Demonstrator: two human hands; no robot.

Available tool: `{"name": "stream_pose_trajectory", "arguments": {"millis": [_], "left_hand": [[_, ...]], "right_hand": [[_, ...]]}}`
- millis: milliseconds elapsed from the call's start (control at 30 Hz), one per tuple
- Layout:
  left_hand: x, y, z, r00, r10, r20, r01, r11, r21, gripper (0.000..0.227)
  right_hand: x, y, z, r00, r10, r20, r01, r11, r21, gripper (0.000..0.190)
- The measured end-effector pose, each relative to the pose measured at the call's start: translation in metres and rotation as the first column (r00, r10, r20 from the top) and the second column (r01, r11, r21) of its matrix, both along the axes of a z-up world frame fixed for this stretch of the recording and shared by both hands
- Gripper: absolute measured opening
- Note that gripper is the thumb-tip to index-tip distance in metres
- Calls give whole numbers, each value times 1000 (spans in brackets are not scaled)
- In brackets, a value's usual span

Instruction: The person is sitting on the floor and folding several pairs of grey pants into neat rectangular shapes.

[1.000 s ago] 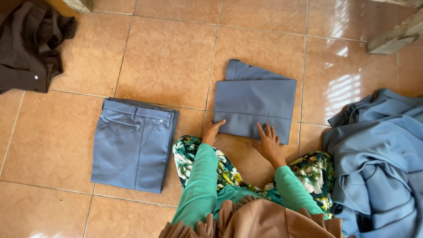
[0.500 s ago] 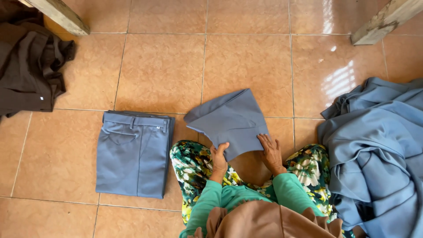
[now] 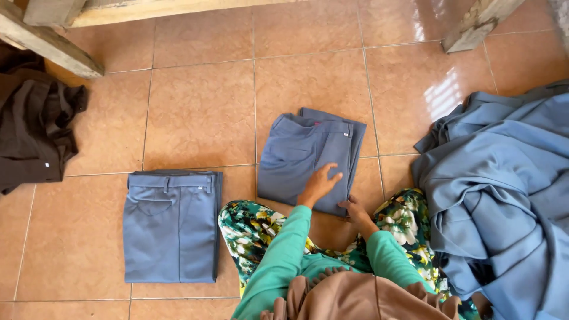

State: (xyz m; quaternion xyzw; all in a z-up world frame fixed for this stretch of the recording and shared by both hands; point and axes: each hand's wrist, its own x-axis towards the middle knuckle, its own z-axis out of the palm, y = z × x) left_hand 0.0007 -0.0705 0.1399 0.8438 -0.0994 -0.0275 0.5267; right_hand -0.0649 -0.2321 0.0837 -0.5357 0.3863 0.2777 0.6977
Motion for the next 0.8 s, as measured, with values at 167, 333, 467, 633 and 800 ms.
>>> {"name": "stream_pose_trajectory", "arguments": {"millis": [167, 333, 467, 633, 800], "left_hand": [[-66, 20, -133, 594, 25, -804, 97, 990, 102, 43], [-99, 35, -99, 336, -11, -942, -298, 947, -118, 64], [-98, 39, -106, 295, -29, -955, -549, 813, -195, 69], [-99, 41, -98, 296, -24, -955, -585, 785, -202, 67], [-98, 40, -90, 280, -18, -960, -616, 763, -194, 68]], "right_hand": [[11, -28, -39, 932, 358, 60, -244, 741, -625, 76], [90, -37, -34, 899, 339, 279, -34, 687, -726, 50], [151, -31, -33, 902, 329, 280, -36, 704, -709, 55], [187, -32, -78, 917, 354, 185, -92, 638, -765, 63], [190, -20, -59, 931, 321, 175, -91, 667, -740, 51]]}}
